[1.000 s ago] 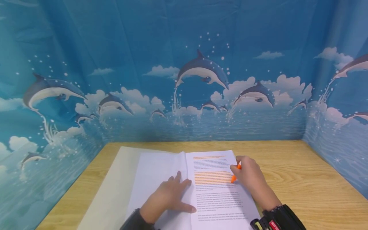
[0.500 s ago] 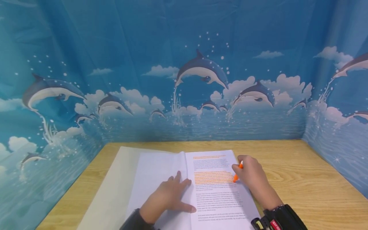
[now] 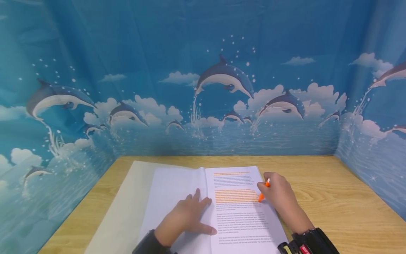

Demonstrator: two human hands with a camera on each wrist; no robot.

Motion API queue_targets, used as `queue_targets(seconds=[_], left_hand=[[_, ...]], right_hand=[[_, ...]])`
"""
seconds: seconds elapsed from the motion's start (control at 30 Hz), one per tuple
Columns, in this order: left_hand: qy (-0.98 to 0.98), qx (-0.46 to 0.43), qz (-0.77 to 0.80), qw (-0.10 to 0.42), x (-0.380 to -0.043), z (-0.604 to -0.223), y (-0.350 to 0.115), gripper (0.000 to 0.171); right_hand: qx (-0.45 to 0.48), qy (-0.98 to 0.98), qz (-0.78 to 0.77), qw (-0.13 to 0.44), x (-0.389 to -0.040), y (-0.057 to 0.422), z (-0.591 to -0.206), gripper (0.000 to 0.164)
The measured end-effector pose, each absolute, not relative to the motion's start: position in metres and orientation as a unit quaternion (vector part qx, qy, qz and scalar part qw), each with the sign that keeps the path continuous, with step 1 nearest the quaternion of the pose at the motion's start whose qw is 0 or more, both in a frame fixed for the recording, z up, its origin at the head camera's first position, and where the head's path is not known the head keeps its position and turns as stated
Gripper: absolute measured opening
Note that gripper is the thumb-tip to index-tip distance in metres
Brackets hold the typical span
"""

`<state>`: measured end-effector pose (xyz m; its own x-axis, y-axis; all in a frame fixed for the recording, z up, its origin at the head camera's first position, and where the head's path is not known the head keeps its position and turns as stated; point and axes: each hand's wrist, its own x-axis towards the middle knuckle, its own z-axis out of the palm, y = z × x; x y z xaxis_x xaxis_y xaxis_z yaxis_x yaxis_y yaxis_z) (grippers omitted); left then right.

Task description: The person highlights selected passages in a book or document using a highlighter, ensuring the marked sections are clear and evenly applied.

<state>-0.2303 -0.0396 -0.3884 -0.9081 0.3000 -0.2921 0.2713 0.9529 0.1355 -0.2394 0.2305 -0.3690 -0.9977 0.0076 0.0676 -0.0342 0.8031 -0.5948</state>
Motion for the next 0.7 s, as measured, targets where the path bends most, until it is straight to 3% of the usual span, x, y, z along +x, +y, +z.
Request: queue_targets(seconds=[0.07,0.27,0.47,0.7], left_hand=[[0.976,0.148,0.044,0.156,-0.230,-0.388,-0.039,0.099],[0.975,0.157,0.047,0.148,-0.228,-0.388,-0.039,0.098],[0.973,0.159,0.068,0.155,-0.232,-0.389,-0.042,0.097],[0.971,0.159,0.084,0.155,-0.244,-0.392,-0.055,0.097]], right_hand=[[0.007,-0.948,0.315,0.039,-0.238,0.232,-0.370,0.046],[0.015,-0.951,0.300,0.078,-0.237,0.232,-0.371,0.015],[0.017,-0.942,0.304,0.142,-0.232,0.230,-0.363,0.022],[0.027,-0.944,0.313,0.104,-0.234,0.226,-0.354,0.021]])
